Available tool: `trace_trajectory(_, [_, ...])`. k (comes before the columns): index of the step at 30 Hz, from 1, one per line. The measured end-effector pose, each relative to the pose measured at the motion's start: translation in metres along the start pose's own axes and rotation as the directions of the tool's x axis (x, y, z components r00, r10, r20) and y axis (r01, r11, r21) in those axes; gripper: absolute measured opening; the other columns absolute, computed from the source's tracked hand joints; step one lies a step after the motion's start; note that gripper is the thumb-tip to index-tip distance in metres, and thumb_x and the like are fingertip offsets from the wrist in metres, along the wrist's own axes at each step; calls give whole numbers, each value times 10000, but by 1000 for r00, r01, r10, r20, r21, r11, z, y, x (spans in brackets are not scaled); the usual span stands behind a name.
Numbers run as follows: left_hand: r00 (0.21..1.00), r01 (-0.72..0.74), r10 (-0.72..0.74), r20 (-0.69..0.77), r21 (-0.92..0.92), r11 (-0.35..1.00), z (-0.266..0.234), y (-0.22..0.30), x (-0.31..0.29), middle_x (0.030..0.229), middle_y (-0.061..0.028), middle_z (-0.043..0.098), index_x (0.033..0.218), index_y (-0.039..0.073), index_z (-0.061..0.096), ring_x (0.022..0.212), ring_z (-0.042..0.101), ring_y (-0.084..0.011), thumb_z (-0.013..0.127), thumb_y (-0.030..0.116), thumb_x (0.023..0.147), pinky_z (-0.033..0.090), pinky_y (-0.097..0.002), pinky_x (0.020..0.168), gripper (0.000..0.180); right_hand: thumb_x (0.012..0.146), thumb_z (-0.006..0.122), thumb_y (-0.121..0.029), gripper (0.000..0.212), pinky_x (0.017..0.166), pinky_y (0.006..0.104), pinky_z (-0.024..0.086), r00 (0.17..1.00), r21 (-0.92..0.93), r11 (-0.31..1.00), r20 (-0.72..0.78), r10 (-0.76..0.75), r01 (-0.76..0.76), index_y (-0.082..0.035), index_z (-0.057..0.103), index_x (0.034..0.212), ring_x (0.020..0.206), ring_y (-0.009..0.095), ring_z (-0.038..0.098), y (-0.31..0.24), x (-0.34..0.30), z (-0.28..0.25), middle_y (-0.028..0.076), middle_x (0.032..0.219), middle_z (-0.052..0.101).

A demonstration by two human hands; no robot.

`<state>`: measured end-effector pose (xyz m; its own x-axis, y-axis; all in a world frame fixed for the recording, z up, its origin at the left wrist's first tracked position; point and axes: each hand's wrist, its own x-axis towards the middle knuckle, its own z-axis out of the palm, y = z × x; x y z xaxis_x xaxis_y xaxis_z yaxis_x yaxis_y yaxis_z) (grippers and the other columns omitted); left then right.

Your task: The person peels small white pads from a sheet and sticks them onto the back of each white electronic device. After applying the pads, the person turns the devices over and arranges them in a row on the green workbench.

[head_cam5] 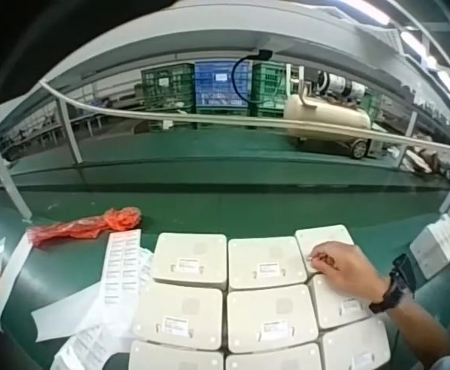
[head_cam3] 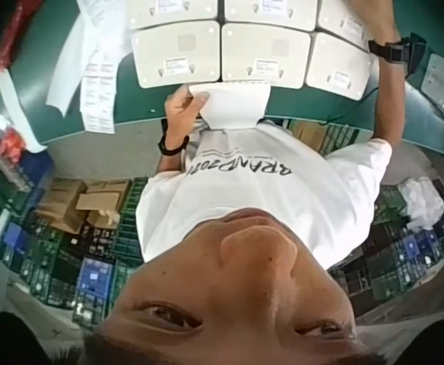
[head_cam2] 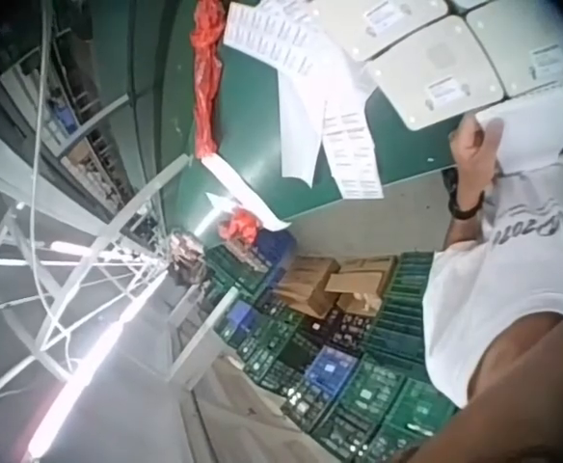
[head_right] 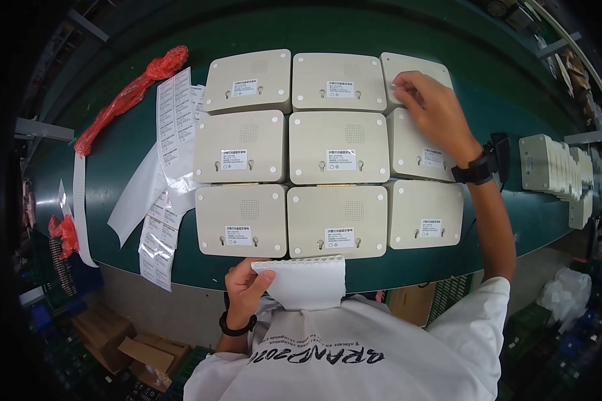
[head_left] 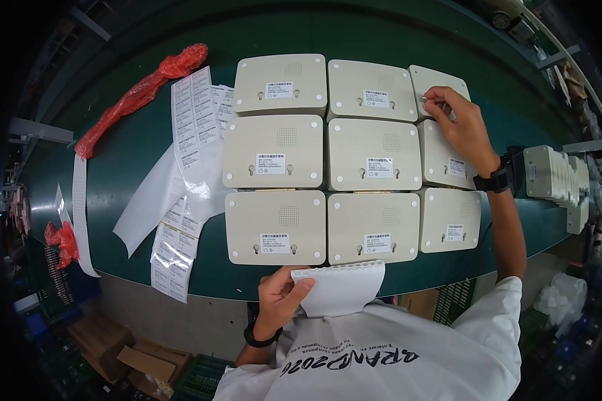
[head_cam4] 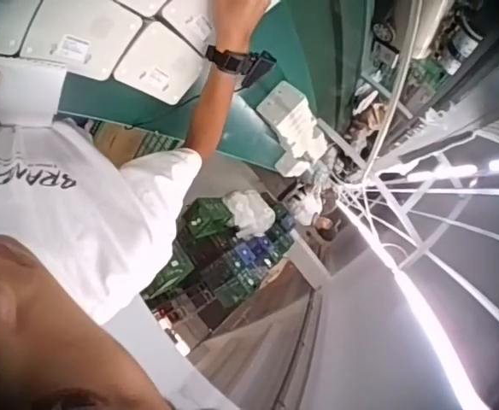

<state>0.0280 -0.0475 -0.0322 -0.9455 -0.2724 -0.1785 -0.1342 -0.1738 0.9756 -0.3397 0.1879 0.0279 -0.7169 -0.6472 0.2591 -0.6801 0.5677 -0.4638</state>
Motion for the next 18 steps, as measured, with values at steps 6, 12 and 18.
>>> trace_trajectory(6, [1000,-19,19,-2,-12,1000,1,-1,1,816,6,656,1171,-67,646,641,480,1,677,9,914,349,-165,546,269,928,627,-21,244,710,362,588,897,-608,691,84,-434,391,-15,619,1172,841,303,712,-24,-11,7,153,1008,728])
trace_trajectory(12, [1000,-10,10,11,-17,1000,0,-1,1,808,8,648,1162,-70,643,640,476,-1,681,12,917,345,-165,548,261,918,603,10,274,709,370,589,973,-453,862,67,-220,226,-14,598,1190,822,326,715,-21,-16,-6,157,1025,729])
trace_trajectory(18, [1000,-17,17,5,-18,1000,-1,-1,0,809,3,652,1153,-71,642,638,477,-2,685,20,919,347,-168,548,254,949,605,-53,187,711,372,576,955,-411,864,59,-292,289,-28,635,1132,818,301,709,-18,-11,-3,154,1035,728])
